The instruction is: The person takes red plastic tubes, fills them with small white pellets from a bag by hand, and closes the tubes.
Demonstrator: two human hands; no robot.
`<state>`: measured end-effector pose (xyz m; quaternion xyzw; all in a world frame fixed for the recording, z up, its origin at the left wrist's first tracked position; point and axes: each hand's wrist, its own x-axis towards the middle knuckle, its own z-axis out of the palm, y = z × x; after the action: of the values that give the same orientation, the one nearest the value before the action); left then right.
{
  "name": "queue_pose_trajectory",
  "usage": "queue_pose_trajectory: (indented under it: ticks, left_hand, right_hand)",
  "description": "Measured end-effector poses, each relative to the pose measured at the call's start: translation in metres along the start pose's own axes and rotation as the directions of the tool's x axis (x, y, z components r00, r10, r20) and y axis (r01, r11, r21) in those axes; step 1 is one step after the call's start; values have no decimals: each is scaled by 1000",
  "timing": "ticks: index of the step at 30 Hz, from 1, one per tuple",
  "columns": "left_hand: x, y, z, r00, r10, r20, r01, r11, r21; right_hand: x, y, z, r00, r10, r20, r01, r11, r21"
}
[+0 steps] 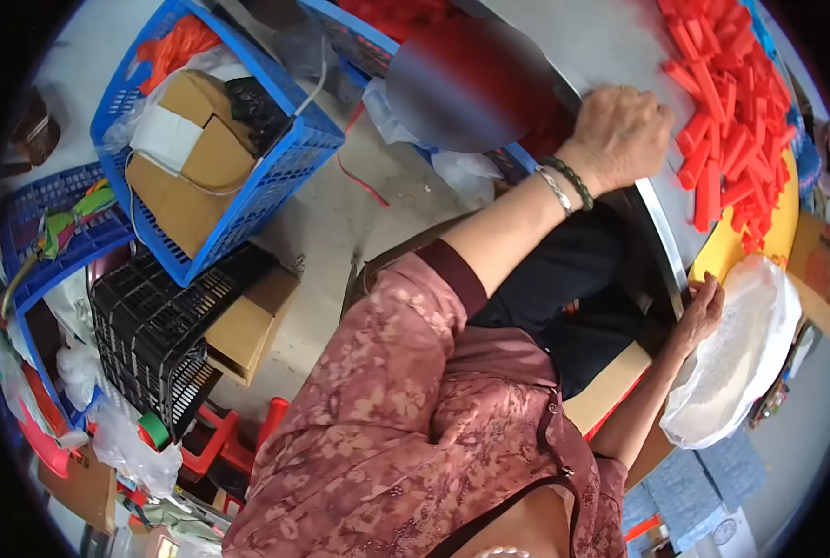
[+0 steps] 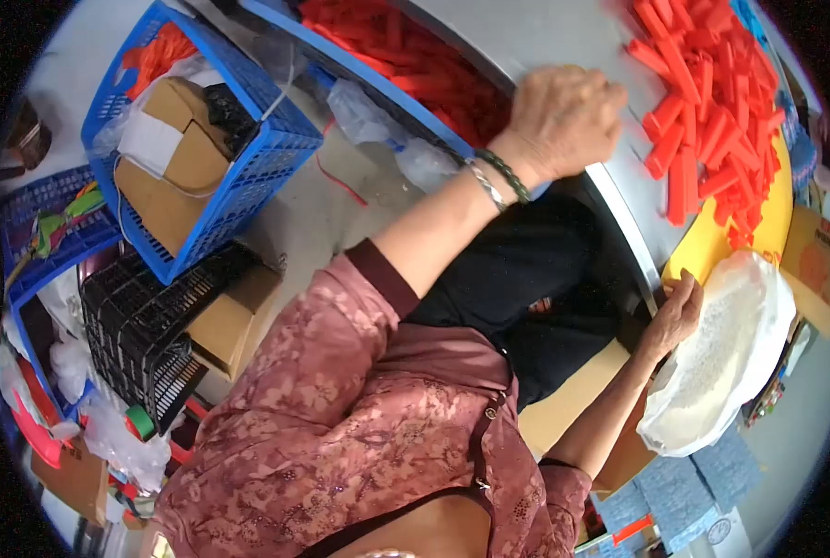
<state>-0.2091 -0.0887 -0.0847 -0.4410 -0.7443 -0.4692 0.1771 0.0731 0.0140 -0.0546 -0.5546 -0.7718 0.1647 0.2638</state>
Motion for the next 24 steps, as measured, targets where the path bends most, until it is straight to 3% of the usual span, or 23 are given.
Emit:
queue_pose_trajectory:
  ticks: [4, 7, 10, 17, 19, 24]
  left_hand:
    - [0, 2, 1, 995, -66, -72, 63, 997, -42]
    - [-1, 4, 2, 992, -121, -23, 119, 990, -78]
    - [2, 5, -7, 974, -160, 161, 172, 983, -65]
    - [-1, 4, -3, 982, -118, 149, 111, 992, 54]
    - [-3, 5, 4, 991, -108, 81, 99, 989, 107]
    - [0, 2, -7, 976, -105, 192, 99, 994, 38]
  right_hand:
    - [5, 15, -1, 1000, 23, -19, -23, 1000, 12]
    - [4, 10, -5, 1000, 8, -2, -8, 999, 33]
    - [8, 21, -6, 1000, -2, 30, -1, 997, 80]
    - [11, 23, -7, 999, -44, 8, 44, 999, -10]
    - [8, 16, -6, 1000, -1, 17, 0, 998, 62]
    - [10, 16, -3, 998, 61, 31, -66, 978, 197]
